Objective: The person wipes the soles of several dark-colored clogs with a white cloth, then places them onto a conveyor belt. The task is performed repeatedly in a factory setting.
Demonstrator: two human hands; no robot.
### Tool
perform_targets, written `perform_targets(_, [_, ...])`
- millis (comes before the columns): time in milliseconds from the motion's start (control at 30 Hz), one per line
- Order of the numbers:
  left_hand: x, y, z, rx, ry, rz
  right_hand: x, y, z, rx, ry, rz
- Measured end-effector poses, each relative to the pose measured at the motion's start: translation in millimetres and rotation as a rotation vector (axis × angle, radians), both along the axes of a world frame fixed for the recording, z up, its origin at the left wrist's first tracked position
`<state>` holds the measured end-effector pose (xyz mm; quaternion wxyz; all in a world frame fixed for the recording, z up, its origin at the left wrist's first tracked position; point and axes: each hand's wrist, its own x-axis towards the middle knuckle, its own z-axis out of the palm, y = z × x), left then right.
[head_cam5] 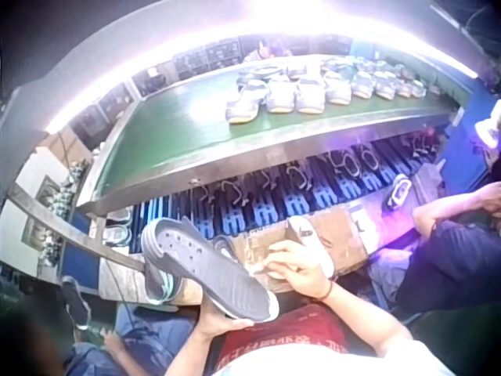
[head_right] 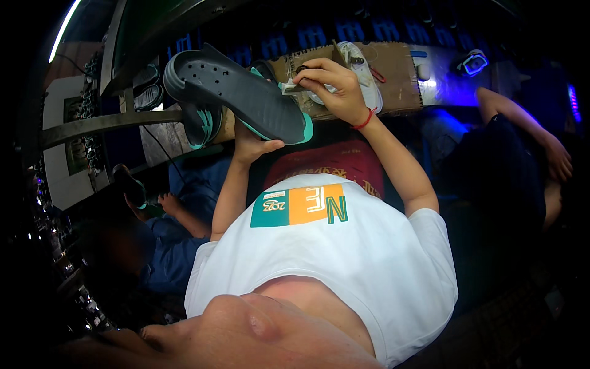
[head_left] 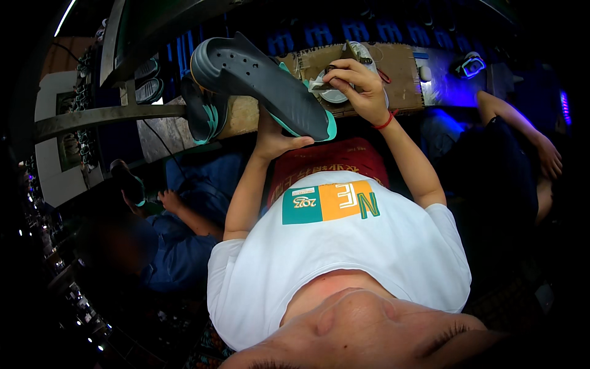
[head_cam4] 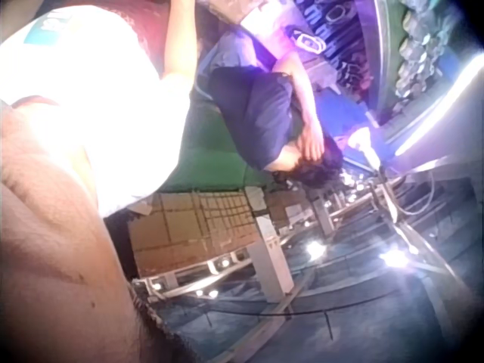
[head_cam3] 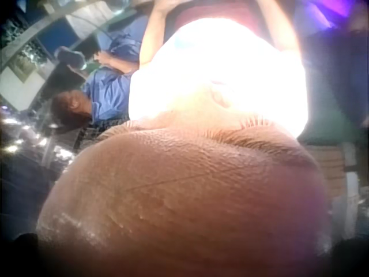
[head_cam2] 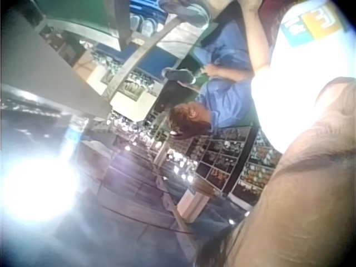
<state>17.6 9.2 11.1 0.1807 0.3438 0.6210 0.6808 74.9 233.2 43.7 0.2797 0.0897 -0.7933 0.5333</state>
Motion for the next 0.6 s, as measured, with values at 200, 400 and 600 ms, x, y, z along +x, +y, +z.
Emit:
perform_targets(200, [1, 1, 0, 0.111, -0.211, -0.065, -9, 1, 8, 0.124, 0.065, -0.035])
perform_targets(400, [-2, -1, 6, 0.104, -0.215, -0.108, -5, 5, 13, 0.167, 0.051, 0.025])
perform_targets(600, [-1, -1, 9, 0.061, -0.276, -0.146, -8, 14, 21, 0.147, 0.056, 0.098])
